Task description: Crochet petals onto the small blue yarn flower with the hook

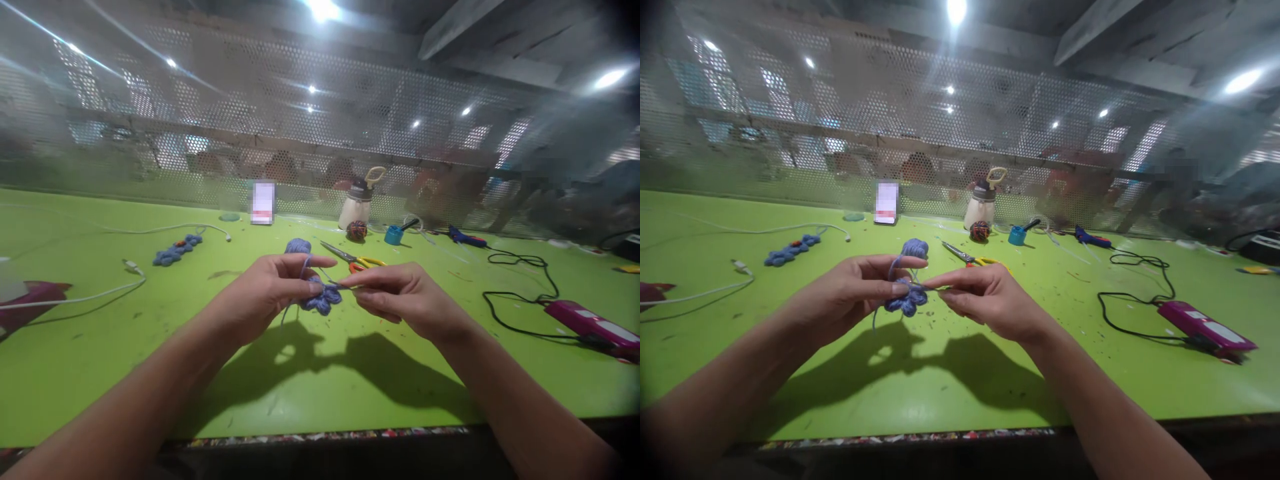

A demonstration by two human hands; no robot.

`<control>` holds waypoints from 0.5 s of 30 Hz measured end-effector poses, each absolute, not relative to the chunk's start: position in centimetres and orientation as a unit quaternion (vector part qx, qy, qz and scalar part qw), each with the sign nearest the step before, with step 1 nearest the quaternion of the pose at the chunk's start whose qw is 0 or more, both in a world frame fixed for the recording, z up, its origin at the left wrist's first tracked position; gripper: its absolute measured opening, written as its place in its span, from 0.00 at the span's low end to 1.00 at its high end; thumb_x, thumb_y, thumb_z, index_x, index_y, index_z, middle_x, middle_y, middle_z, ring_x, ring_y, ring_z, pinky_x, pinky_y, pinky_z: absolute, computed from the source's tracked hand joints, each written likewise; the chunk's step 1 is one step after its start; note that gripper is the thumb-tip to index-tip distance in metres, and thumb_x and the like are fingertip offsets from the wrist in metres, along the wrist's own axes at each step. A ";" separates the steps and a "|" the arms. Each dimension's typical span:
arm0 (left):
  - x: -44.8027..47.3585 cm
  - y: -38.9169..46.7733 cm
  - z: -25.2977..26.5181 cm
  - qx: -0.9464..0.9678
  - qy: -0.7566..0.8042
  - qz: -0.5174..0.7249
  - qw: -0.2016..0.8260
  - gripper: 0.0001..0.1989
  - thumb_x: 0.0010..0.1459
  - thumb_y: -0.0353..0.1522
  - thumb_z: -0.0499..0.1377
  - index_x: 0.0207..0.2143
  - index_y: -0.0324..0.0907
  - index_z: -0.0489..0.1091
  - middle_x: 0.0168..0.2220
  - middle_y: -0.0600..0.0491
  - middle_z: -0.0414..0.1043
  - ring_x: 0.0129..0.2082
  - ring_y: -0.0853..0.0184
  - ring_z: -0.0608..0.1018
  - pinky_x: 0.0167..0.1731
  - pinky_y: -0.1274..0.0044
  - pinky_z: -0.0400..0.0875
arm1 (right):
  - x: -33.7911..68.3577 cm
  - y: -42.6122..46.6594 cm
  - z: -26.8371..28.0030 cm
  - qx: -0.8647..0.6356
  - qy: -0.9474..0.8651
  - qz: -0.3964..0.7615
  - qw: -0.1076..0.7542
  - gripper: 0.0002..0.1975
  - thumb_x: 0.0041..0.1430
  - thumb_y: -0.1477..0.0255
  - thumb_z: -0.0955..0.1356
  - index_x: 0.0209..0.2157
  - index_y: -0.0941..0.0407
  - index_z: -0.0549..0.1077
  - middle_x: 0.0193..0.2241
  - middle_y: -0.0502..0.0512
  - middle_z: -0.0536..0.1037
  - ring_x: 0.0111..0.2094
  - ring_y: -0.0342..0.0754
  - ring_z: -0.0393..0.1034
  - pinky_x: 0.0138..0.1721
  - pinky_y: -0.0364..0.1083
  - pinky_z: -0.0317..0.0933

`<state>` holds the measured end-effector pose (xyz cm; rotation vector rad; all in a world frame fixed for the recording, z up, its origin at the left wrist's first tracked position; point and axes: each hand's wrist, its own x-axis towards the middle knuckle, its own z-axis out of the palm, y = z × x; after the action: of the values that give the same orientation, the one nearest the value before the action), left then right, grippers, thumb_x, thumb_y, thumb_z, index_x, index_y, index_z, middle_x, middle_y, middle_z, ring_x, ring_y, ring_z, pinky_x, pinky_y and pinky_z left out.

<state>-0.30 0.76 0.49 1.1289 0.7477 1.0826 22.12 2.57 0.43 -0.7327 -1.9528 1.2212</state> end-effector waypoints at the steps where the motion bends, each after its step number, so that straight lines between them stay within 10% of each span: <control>1: -0.4 0.7 0.5 0.501 0.329 0.471 0.647 0.18 0.44 0.23 0.67 0.41 0.39 0.79 0.27 0.54 0.75 0.29 0.69 0.74 0.34 0.75 0.64 | 22.2 2.5 0.6 -0.286 -0.766 0.461 0.345 0.12 0.57 0.71 0.70 0.42 0.55 0.82 0.16 0.44 0.56 0.17 0.38 0.45 0.19 0.42 0.39; 15: -0.8 1.1 -0.1 0.580 0.358 0.427 0.595 0.17 0.50 0.27 0.66 0.45 0.39 0.77 0.27 0.53 0.74 0.28 0.69 0.74 0.33 0.75 0.65 | 22.3 2.3 1.2 -0.275 -0.898 0.191 0.284 0.15 0.62 0.75 0.64 0.45 0.56 0.81 0.22 0.51 0.77 0.21 0.40 0.61 0.23 0.41 0.53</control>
<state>-0.84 1.14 -0.12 1.3470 0.8315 0.9917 22.26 2.27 1.19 -0.7362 -2.4041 0.5124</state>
